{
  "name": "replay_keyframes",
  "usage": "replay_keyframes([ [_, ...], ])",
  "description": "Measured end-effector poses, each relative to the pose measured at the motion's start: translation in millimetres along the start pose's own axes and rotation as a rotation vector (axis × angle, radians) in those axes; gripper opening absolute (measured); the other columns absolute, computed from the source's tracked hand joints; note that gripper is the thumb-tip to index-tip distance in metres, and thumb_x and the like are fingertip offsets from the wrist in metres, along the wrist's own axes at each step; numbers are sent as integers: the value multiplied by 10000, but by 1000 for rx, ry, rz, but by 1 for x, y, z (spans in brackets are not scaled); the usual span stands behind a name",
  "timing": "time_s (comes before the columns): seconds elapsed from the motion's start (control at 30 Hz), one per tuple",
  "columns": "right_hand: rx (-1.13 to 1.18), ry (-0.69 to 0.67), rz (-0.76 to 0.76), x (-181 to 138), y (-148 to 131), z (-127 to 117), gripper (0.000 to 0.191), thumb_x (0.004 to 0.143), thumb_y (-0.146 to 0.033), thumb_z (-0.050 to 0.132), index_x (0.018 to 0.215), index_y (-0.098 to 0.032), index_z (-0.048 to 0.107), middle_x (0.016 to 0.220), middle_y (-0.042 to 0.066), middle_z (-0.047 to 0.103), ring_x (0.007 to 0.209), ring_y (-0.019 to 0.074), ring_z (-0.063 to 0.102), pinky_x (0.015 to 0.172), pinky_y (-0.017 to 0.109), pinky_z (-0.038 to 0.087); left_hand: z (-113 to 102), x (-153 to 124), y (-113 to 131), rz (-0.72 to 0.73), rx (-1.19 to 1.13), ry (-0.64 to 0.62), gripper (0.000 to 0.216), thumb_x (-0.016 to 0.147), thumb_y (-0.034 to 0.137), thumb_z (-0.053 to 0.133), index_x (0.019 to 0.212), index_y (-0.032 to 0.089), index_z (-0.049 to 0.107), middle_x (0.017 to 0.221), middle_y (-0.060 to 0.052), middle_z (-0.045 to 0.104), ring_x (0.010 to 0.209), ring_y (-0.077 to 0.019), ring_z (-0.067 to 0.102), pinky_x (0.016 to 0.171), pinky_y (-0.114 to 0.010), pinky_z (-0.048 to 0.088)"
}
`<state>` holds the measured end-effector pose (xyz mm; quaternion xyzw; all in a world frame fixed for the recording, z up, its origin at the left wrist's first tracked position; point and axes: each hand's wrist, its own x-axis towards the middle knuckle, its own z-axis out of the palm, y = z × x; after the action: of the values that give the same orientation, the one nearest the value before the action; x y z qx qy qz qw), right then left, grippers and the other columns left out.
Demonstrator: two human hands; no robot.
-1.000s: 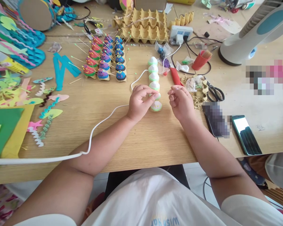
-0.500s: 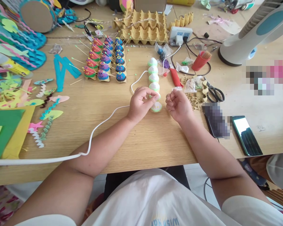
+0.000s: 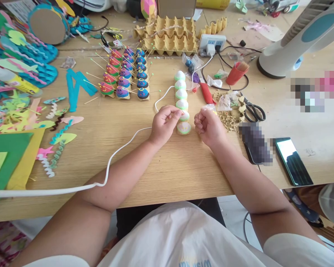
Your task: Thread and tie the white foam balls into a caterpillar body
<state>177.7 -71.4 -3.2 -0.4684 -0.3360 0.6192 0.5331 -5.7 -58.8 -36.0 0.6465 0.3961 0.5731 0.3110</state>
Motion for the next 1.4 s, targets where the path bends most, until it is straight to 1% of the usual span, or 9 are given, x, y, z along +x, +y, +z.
replay_keyframes([
  [0.17,-41,-15,-45,-1,1,-1,559,756,-647,900,678,-241,524,647,-48,556,503,67,364,445,261,179,1,0,0,-11,-14,-2,559,1014,777,658,897,244,777,906,-38,778,879,-184,657,766,-338,477],
  [0.3,-117,-48,-158,-5,2,1,510,804,-635,903,716,-242,590,670,-45,564,534,76,352,483,269,198,1,0,0,-8,-9,-7,572,1008,793,651,897,246,776,907,-41,779,894,-191,667,767,-344,478],
  [0.4,-213,-83,-317,-11,2,4,422,798,-616,943,869,-265,719,681,-51,542,596,105,384,537,286,281,1,-1,1,-2,-26,-22,557,1017,769,661,873,243,774,894,-42,775,887,-188,670,771,-346,485],
  [0.5,-346,-163,-415,-16,1,6,443,795,-635,953,1025,-295,787,686,-51,515,636,136,410,586,318,330,2,-2,1,11,-43,-40,542,1022,745,674,856,239,776,909,-49,779,891,-187,676,790,-347,504],
  [0.6,-447,-201,-459,-18,2,5,400,822,-625,942,1010,-296,816,660,-56,482,606,132,367,589,331,303,2,-3,1,19,-47,-54,533,1033,725,672,847,236,777,910,-54,777,888,-189,680,822,-358,524],
  [0.73,-519,-142,-527,-18,3,3,343,873,-617,900,932,-285,834,670,-35,538,610,136,393,609,339,319,3,-3,2,30,-21,-75,579,1030,766,638,830,237,766,882,-53,769,901,-198,692,823,-366,530],
  [0.97,-567,-94,-579,-20,3,3,184,919,-467,870,894,-287,842,730,-4,629,667,156,481,667,352,387,2,-3,6,34,-19,-82,603,1050,773,590,809,243,746,879,-49,768,925,-207,701,909,-390,557],
  [1.13,-569,-88,-581,-22,3,4,80,928,-354,842,890,-285,831,729,-7,621,663,152,477,666,353,378,1,-3,7,41,7,-90,584,1072,750,569,831,247,743,890,-49,763,959,-213,711,955,-397,565],
  [1.4,-561,-113,-541,-21,4,6,200,934,-478,856,915,-288,797,671,-33,532,613,142,384,618,347,327,2,-2,5,99,75,-64,579,1099,713,547,774,250,666,855,-41,756,910,-209,684,924,-403,539],
])
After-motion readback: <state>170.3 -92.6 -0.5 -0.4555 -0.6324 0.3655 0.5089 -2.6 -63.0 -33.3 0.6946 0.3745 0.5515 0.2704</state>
